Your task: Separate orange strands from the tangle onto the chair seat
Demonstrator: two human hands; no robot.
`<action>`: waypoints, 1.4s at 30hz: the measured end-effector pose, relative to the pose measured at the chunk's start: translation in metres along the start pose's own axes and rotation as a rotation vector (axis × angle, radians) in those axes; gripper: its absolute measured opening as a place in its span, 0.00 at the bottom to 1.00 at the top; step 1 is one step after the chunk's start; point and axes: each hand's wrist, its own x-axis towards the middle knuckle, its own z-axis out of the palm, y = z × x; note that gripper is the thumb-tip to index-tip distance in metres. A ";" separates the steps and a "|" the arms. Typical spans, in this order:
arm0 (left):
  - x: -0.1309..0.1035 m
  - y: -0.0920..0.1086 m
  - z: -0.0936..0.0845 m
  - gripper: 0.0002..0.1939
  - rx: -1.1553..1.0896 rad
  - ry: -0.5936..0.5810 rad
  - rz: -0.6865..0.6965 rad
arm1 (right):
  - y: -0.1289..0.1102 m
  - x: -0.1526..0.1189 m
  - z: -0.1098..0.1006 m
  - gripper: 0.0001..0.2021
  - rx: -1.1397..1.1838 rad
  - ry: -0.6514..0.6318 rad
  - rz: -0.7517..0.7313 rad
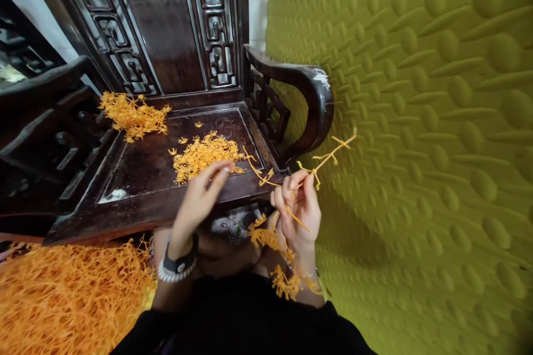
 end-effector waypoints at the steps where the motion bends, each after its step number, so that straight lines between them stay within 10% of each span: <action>1: -0.012 0.008 0.007 0.19 -0.090 -0.141 0.006 | 0.003 -0.001 0.002 0.17 0.008 -0.011 -0.015; 5: -0.049 0.025 0.032 0.25 -0.239 -0.469 0.011 | 0.012 -0.011 0.006 0.15 -0.021 -0.028 -0.082; 16: -0.070 0.004 0.028 0.14 -0.265 -0.464 -0.212 | 0.015 -0.030 0.000 0.12 -0.359 0.168 -0.109; 22: -0.076 -0.005 0.013 0.17 -0.371 -0.228 -0.275 | 0.010 -0.034 -0.015 0.10 -0.630 0.041 0.103; 30: -0.075 -0.004 -0.001 0.16 -0.372 -0.317 -0.227 | -0.001 -0.040 -0.032 0.13 -0.740 0.042 0.095; 38: -0.070 -0.022 -0.001 0.20 0.277 -0.098 0.178 | 0.005 -0.047 -0.039 0.12 -1.000 -0.668 0.280; 42: -0.069 -0.025 -0.007 0.18 0.502 0.099 0.339 | 0.009 -0.056 -0.039 0.14 -0.944 -0.794 0.203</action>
